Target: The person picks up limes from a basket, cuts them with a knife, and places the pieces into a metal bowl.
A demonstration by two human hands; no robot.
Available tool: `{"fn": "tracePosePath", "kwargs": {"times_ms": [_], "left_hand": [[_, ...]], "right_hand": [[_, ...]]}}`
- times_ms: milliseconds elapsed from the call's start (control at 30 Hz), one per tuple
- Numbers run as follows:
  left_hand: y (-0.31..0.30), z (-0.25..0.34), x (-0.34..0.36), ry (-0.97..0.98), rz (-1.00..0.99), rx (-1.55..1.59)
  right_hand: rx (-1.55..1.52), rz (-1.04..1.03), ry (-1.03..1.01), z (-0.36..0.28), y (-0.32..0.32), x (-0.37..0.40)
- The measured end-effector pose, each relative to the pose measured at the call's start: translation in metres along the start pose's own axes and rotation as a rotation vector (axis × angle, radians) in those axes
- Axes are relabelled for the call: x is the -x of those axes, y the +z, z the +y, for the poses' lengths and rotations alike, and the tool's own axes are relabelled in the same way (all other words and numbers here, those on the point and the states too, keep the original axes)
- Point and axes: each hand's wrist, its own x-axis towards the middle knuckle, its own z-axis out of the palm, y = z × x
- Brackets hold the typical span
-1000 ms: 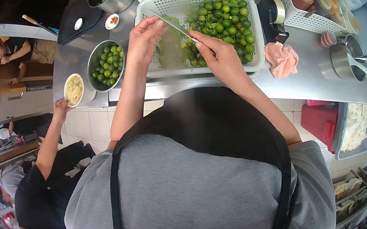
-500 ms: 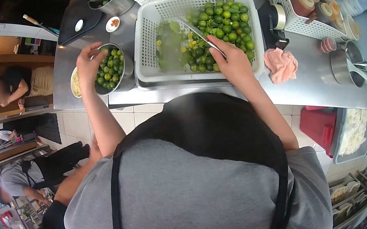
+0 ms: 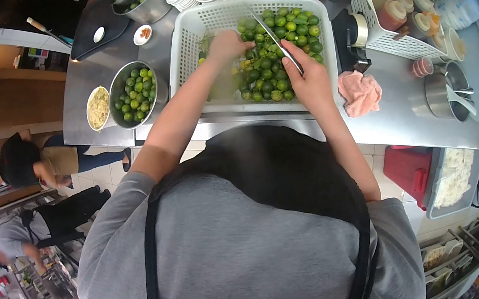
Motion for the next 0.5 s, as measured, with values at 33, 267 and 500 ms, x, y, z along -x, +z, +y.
{"fn": "tracePosePath", "kwargs": {"times_ms": [33, 267, 500], "left_hand": [[0.002, -0.002, -0.003, 0.001, 0.000, -0.001], [-0.035, -0.030, 0.029, -0.026, -0.114, 0.879], [-0.069, -0.039, 0.093, 0.232, 0.100, 1.543]], "right_hand": [[-0.013, 0.016, -0.026, 0.001, 0.001, 0.000], [-0.065, -0.062, 0.094, -0.016, -0.001, 0.004], [-0.300, -0.148, 0.030, -0.034, 0.020, 0.010]]}}
